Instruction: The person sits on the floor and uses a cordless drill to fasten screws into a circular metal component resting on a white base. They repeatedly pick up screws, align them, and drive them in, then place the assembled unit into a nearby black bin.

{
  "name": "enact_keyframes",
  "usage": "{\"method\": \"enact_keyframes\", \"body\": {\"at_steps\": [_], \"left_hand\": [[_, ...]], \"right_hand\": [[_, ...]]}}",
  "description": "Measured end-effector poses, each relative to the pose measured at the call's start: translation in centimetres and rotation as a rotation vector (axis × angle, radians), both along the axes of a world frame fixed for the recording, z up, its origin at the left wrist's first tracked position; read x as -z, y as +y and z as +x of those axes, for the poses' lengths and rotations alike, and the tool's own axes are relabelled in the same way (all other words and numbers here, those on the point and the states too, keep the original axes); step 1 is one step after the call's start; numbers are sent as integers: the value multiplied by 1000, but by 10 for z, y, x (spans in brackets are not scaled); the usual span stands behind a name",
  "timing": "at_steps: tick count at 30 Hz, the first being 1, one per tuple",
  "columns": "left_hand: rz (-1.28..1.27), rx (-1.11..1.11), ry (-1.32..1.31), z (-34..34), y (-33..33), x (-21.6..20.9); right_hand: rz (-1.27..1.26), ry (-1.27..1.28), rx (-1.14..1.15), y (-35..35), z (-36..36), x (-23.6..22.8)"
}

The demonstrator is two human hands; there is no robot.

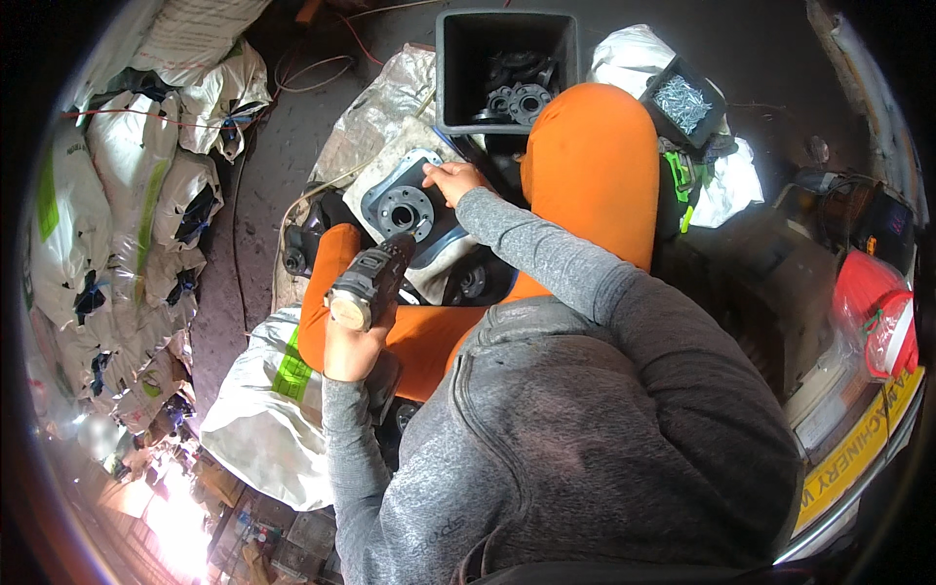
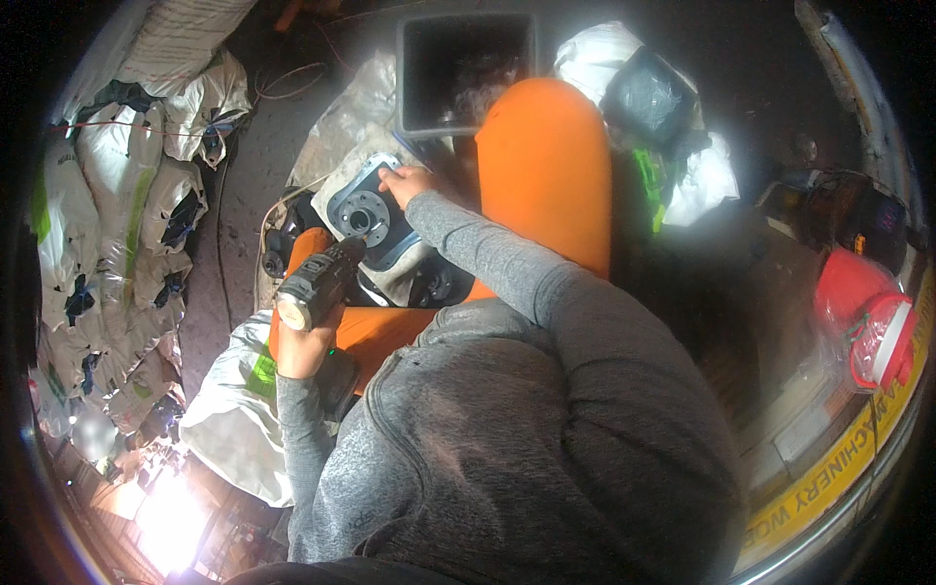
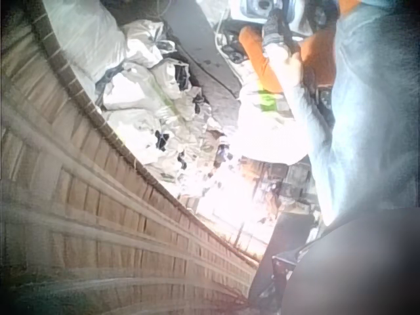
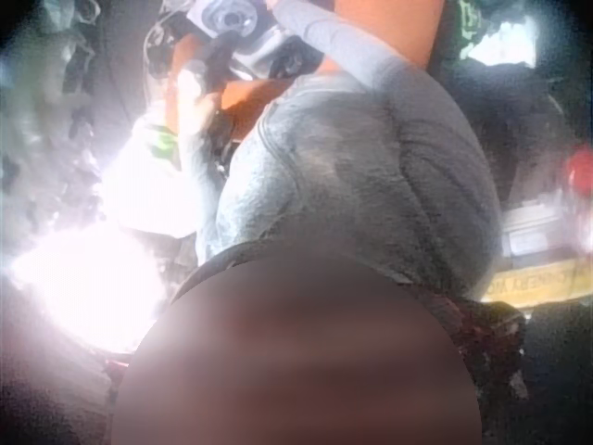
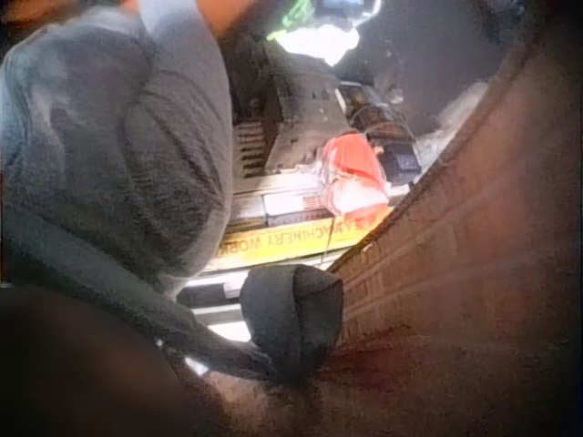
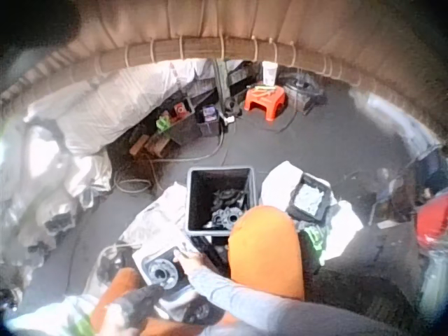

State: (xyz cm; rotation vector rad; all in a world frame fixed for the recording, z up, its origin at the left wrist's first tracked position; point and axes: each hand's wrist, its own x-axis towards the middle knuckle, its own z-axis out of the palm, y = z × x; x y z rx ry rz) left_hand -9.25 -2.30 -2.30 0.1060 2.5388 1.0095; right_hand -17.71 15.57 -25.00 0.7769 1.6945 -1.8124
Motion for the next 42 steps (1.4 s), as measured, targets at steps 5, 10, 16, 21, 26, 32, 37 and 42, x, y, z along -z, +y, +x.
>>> {"method": "enact_keyframes", "body": {"at_steps": [5, 10, 16, 21, 26, 32, 37, 42], "left_hand": [[-28, -82, -138, -12, 5, 11], [-159, -50, -256, -26, 14, 9], [-166, 7, -234, -39, 22, 9], [-86, -28, -291, -43, 22, 15], [-104, -20, -262, -44, 20, 22], [-122, 104, -121, -42, 24, 24], [10, -326, -381, -15, 31, -1], [88, -275, -121, 23, 22, -37]], "right_hand": [[24, 122, -19, -18, 2, 16], [13, 72, -89, -17, 6, 16], [-52, 18, -62, -18, 4, 8], [57, 30, -112, -15, 5, -2], [55, 50, -186, -10, 7, -9], [150, 316, -194, -14, 12, 0], [364, 539, -265, -10, 10, 4], [36, 169, -92, 10, 6, -13]]}}
